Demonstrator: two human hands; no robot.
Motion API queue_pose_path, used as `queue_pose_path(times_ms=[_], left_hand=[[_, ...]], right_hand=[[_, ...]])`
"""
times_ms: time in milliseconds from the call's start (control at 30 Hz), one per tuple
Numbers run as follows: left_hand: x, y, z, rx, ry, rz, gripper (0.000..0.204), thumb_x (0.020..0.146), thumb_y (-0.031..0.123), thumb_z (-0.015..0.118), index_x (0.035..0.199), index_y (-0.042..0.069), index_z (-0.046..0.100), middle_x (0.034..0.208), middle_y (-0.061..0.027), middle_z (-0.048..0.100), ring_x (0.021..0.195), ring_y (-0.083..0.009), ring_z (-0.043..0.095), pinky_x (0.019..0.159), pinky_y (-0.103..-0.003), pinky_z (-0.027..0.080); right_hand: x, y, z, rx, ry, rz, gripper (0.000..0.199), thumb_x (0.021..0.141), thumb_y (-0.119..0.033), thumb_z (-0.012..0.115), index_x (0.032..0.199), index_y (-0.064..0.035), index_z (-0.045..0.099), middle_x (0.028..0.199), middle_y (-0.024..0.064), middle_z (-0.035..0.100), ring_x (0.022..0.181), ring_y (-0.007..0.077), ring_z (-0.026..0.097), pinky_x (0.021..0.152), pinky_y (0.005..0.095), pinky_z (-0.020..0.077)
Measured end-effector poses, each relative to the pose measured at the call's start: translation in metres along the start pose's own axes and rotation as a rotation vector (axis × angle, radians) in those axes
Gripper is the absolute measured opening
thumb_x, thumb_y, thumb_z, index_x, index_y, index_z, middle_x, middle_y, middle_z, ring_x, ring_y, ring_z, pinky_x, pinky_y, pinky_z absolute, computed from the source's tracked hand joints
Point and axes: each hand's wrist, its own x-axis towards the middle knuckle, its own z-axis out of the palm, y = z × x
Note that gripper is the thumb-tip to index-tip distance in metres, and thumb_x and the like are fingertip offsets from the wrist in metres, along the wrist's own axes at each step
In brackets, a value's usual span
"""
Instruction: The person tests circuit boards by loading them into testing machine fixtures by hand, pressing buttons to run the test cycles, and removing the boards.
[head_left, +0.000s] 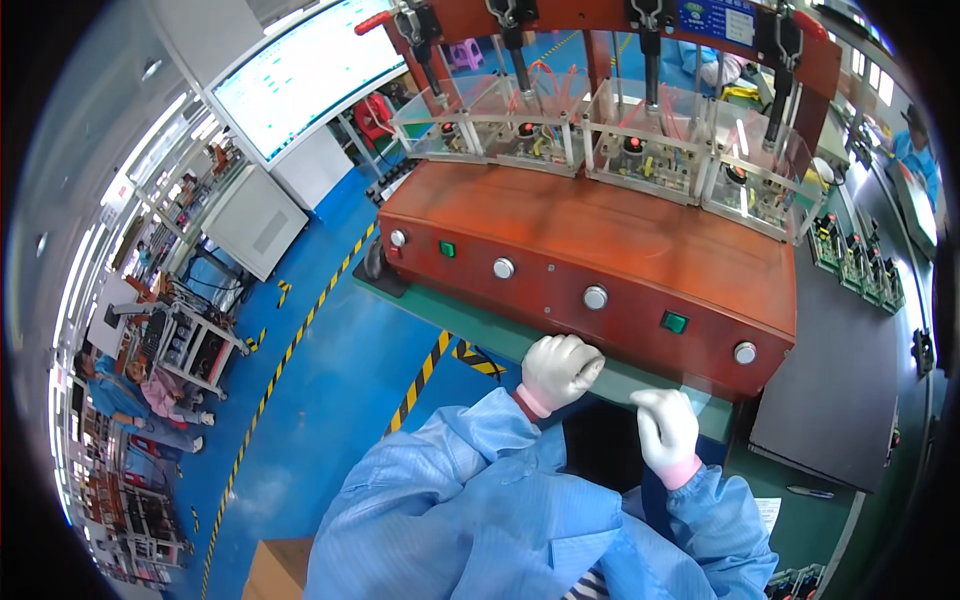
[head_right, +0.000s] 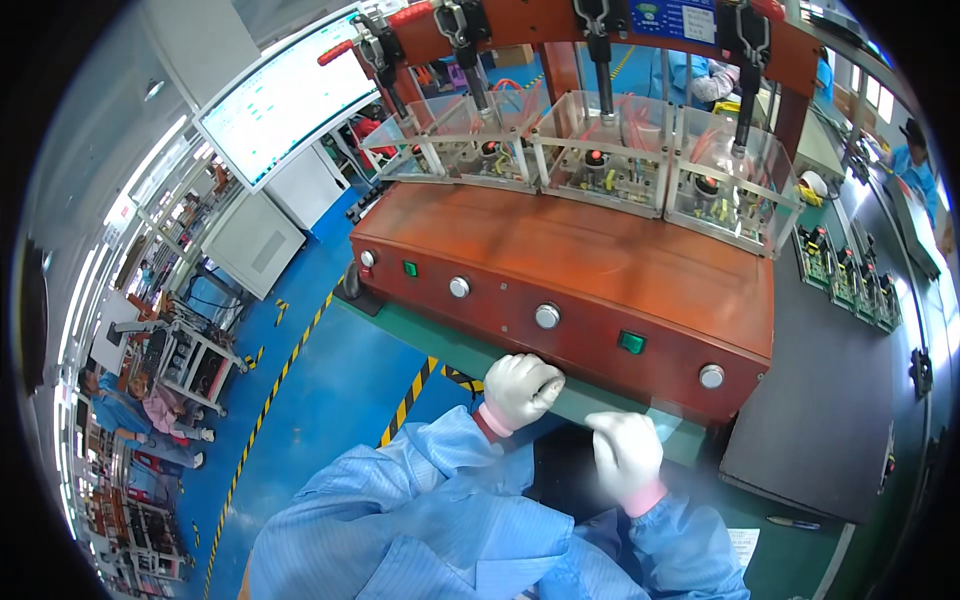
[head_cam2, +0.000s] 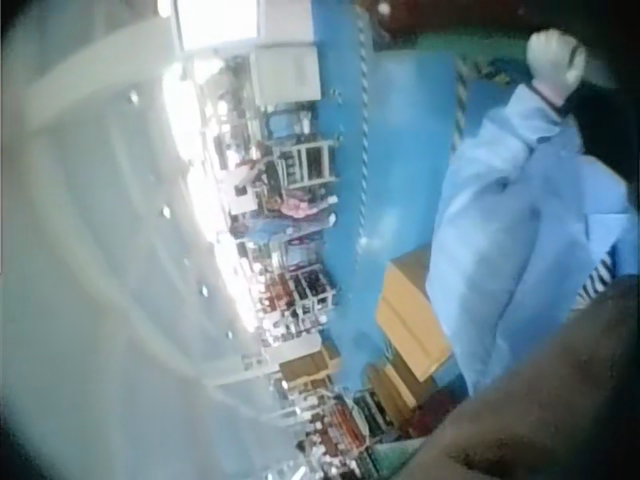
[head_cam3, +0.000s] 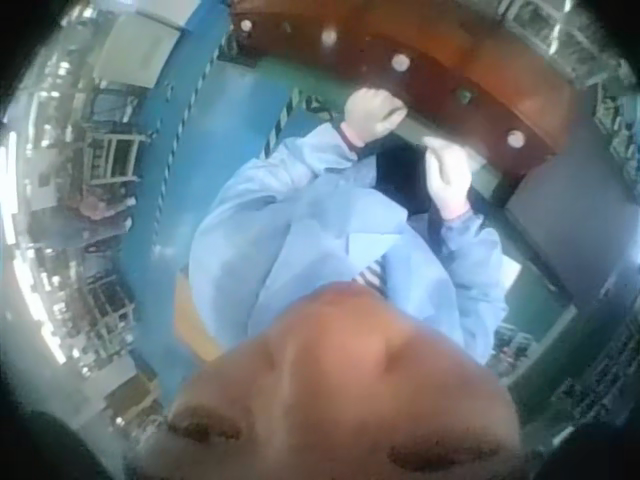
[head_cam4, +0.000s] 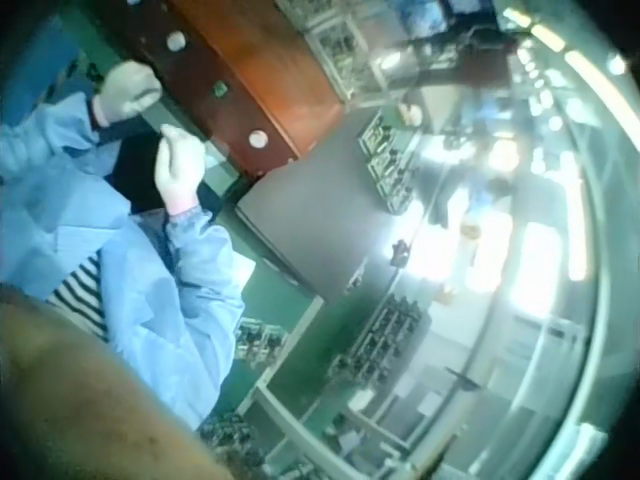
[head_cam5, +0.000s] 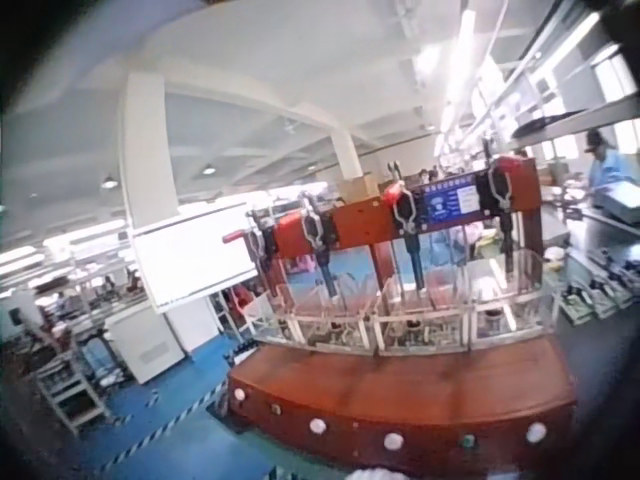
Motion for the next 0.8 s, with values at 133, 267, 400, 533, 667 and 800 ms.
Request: queue_pose_path(times_ms=[133,267,400,533,667,800], left_hand=[[0.002,0.0,-0.002,-0.002,0.009,-0.007,0.011,0.084,0.024,0.075,0.083,0.013,0.077,0.08,-0.0021,0.069,0.069,-0.0268,0.062,0.068,-0.036,0.05],[0.001,0.0,0.0,0.002,0.02,-0.007,0.012,0.085,0.024,0.074,0.083,0.013,0.076,0.081,-0.0022,0.07,0.07,-0.0266,0.062,0.068,-0.036,0.05],[-0.001,0.0,0.001,0.008,0.024,-0.009,0.012,0.085,0.025,0.074,0.083,0.013,0.076,0.081,-0.0022,0.07,0.069,-0.0265,0.062,0.068,-0.036,0.05],[-0.001,0.0,0.0,0.011,0.023,-0.009,0.012,0.085,0.025,0.074,0.082,0.013,0.076,0.081,-0.002,0.07,0.069,-0.0265,0.062,0.068,-0.036,0.05],[0.001,0.002,-0.002,0.006,0.019,-0.007,0.013,0.086,0.025,0.074,0.082,0.013,0.076,0.08,-0.0019,0.07,0.07,-0.0265,0.063,0.068,-0.036,0.05],[-0.001,0.0,-0.002,0.014,0.014,-0.006,0.013,0.086,0.025,0.074,0.082,0.012,0.076,0.08,-0.0022,0.07,0.069,-0.0263,0.063,0.068,-0.036,0.05]], right_hand=[[-0.005,0.016,0.01,0.042,-0.054,0.188,0.017,0.091,-0.002,0.066,0.105,-0.0055,0.076,0.102,0.0076,0.076,0.089,0.0259,0.068,0.088,0.033,0.0527],[-0.005,0.015,0.01,0.027,-0.073,0.188,0.017,0.092,-0.002,0.065,0.105,-0.0045,0.076,0.101,0.0078,0.076,0.089,0.0262,0.068,0.088,0.033,0.0526],[-0.004,0.013,0.008,0.025,-0.088,0.187,0.017,0.092,-0.002,0.065,0.105,-0.0044,0.076,0.101,0.0078,0.075,0.09,0.0263,0.068,0.089,0.0331,0.0525],[-0.003,0.011,0.007,0.026,-0.093,0.178,0.017,0.092,-0.003,0.065,0.105,-0.0046,0.076,0.101,0.0077,0.075,0.091,0.0262,0.068,0.089,0.0332,0.0525],[-0.002,0.01,0.006,0.02,-0.088,0.159,0.017,0.092,-0.003,0.065,0.105,-0.0047,0.076,0.101,0.0078,0.075,0.091,0.0262,0.068,0.089,0.0333,0.0524],[-0.001,0.01,0.006,0.022,-0.097,0.161,0.017,0.092,-0.003,0.065,0.104,-0.0048,0.076,0.1,0.0078,0.075,0.091,0.0263,0.069,0.089,0.0333,0.0525]])
